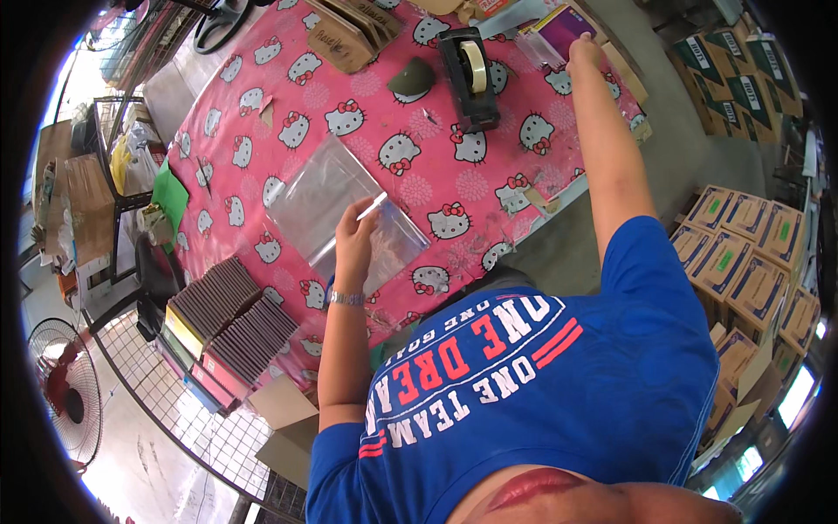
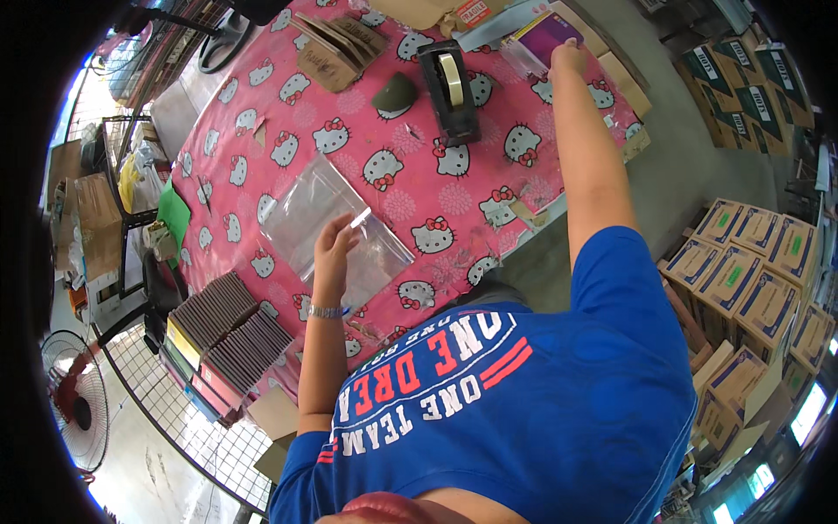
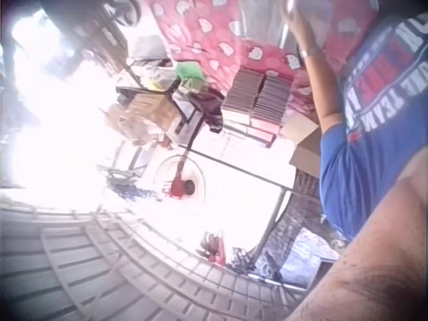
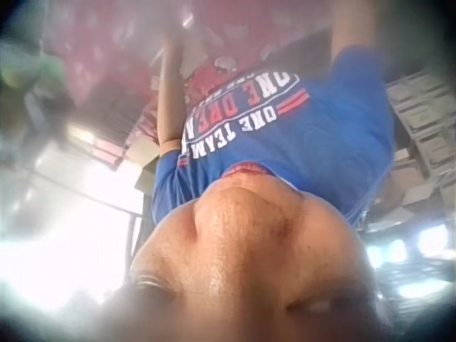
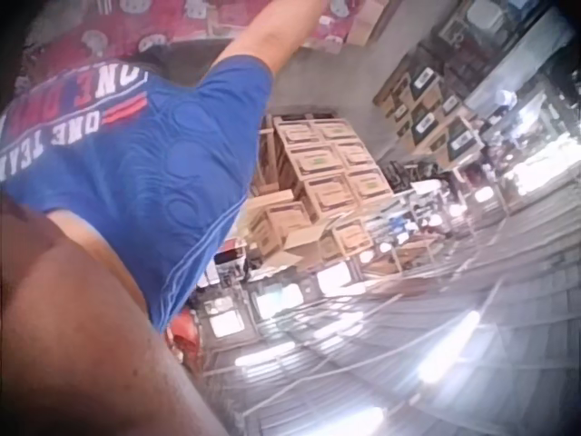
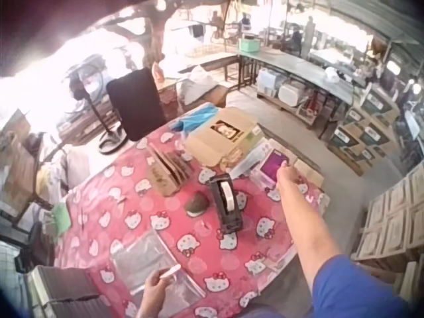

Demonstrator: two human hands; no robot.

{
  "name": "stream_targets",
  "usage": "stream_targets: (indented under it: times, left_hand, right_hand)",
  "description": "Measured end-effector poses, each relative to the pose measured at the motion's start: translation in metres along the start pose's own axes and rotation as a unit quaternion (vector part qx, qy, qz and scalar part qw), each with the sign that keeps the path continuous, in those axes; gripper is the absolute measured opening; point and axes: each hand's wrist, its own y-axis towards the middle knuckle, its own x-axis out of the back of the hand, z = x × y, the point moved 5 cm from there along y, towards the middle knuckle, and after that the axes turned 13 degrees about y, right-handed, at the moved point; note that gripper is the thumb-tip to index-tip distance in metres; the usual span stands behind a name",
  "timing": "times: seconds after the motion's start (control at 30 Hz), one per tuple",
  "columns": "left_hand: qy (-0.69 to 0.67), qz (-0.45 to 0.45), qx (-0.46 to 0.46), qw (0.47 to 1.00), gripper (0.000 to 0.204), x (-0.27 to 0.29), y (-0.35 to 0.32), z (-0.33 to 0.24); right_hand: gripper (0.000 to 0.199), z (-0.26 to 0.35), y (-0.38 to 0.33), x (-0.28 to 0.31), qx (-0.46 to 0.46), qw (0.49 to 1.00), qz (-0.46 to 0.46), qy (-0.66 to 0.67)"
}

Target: The person selects small colorful notebooks from a stack, slides them into individual plastic sleeves, removes the adhesive backing to seal each bag, and then places the finished packages into a cardboard box.

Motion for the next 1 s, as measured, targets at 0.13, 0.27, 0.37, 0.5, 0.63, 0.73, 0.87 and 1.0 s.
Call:
stream_targets:
  times: [0.13, 0.27, 0.37, 0.5, 0.63, 0.73, 0.87, 1.0]
  left_hand:
    - [-0.031, -0.042, 0.059, 0.997, 0.03, 0.021, -0.024, 0.044]
    - [-0.073, -0.083, 0.106, 0.988, 0.03, 0.031, -0.059, 0.081]
    - [-0.107, -0.083, 0.085, 0.987, 0.029, 0.03, -0.057, 0.077]
    - [-0.132, -0.116, 0.114, 0.978, 0.029, 0.04, -0.084, 0.097]
    - [-0.144, -0.134, 0.086, 0.977, 0.03, 0.063, -0.102, 0.089]
    - [-0.137, -0.18, 0.054, 0.973, 0.03, 0.09, -0.126, 0.073]
    - [-0.139, -0.236, 0.054, 0.96, 0.03, 0.112, -0.183, 0.093]
    - [-0.164, -0.261, 0.052, 0.95, 0.028, 0.127, -0.219, 0.094]
  right_hand:
    - [0.049, -0.013, 0.045, -0.008, -0.004, 0.999, -0.024, -0.025]
    - [0.049, -0.005, 0.005, -0.036, -0.029, 0.981, -0.012, -0.193]
    - [0.046, 0.028, 0.009, -0.001, 0.196, 0.915, -0.317, -0.154]
    - [0.047, 0.046, -0.203, -0.073, 0.477, 0.834, 0.272, 0.057]
    - [0.057, -0.034, -0.285, -0.155, 0.577, 0.669, 0.403, -0.24]
    - [0.057, -0.086, -0.23, -0.197, 0.394, 0.756, 0.312, -0.42]
    - [0.05, -0.077, -0.356, -0.221, 0.567, 0.65, 0.465, -0.198]
    - [0.06, -0.102, -0.549, -0.223, 0.563, 0.486, 0.658, -0.118]
